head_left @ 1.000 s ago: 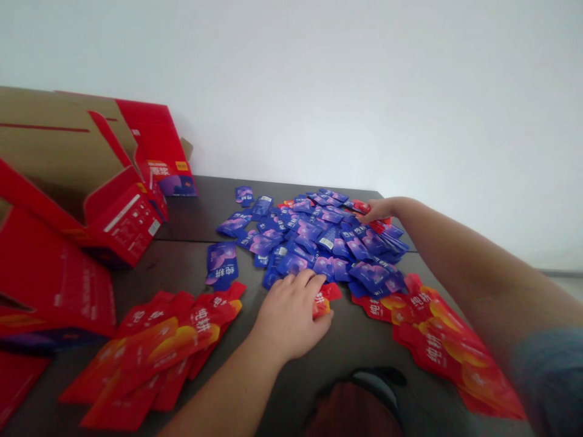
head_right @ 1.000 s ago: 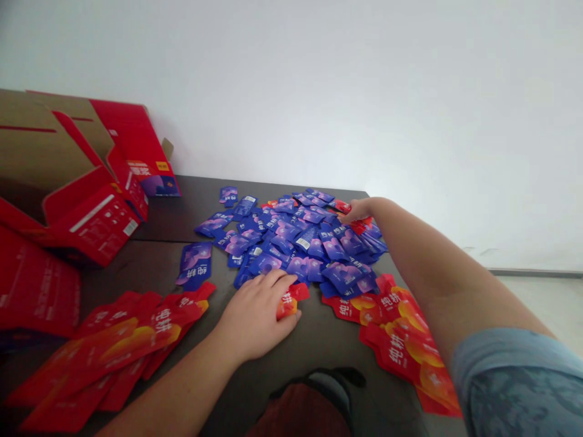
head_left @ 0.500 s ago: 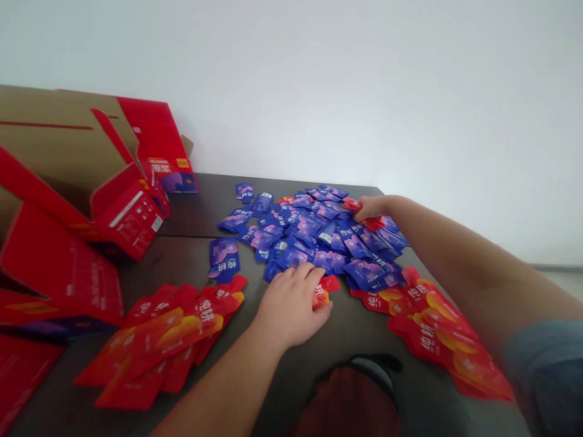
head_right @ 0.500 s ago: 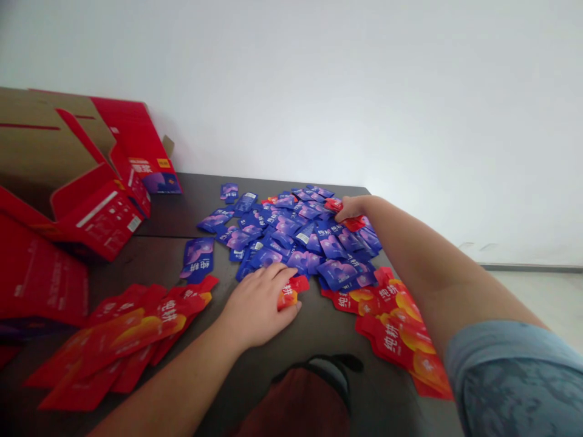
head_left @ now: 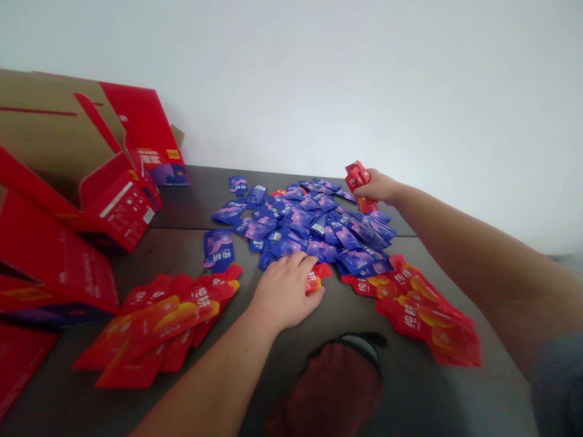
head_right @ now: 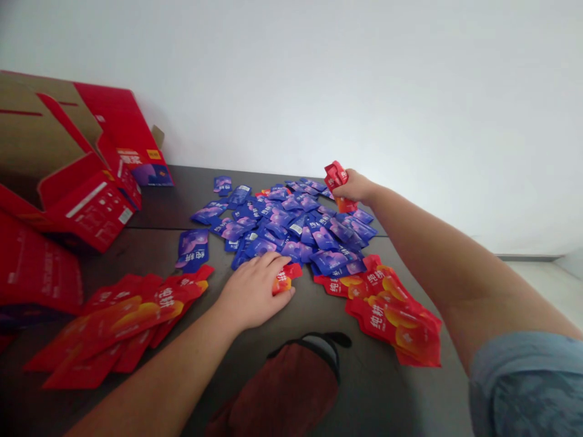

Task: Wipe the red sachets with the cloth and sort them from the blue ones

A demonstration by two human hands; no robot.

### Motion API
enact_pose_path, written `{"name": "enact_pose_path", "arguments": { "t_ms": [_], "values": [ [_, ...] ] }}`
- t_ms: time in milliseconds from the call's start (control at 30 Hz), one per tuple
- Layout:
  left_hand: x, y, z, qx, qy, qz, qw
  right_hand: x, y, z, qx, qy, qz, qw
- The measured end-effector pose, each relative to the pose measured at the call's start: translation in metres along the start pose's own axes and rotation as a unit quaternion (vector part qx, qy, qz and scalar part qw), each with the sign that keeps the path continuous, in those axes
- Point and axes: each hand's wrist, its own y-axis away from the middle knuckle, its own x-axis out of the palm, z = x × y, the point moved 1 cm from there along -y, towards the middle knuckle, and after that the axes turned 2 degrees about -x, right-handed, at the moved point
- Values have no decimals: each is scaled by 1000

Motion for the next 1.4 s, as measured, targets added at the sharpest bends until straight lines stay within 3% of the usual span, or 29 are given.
{"name": "enact_pose_path", "arguments": {
  "t_ms": [167,300,400,600,833,1100,1267,1400],
  "values": [
    [0,1,0,10,-7,-9,1000,1,47,-8,27,-125,165,978],
    [1,1,1,9,-6,-9,1000,18,65,-4,50,-207,200,956],
    [1,1,1,9,-5,-7,1000,27,62,8,70,-263,178,946],
    [1,1,1,6,-9,-5,1000,45,44,32,86,-385,72,916],
    [1,1,1,10,-19,-4,1000,63,41,40,71,-489,-9,869],
    [-1,2,-1,19,-22,-17,999,59,47,54,30,-557,-67,827],
    [2,2,-1,15,-33,-24,999,54,59,71,-9,-559,-64,827],
    [4,2,0,14,-43,-21,999,37,83,76,-42,-545,-58,835]
  ]
}}
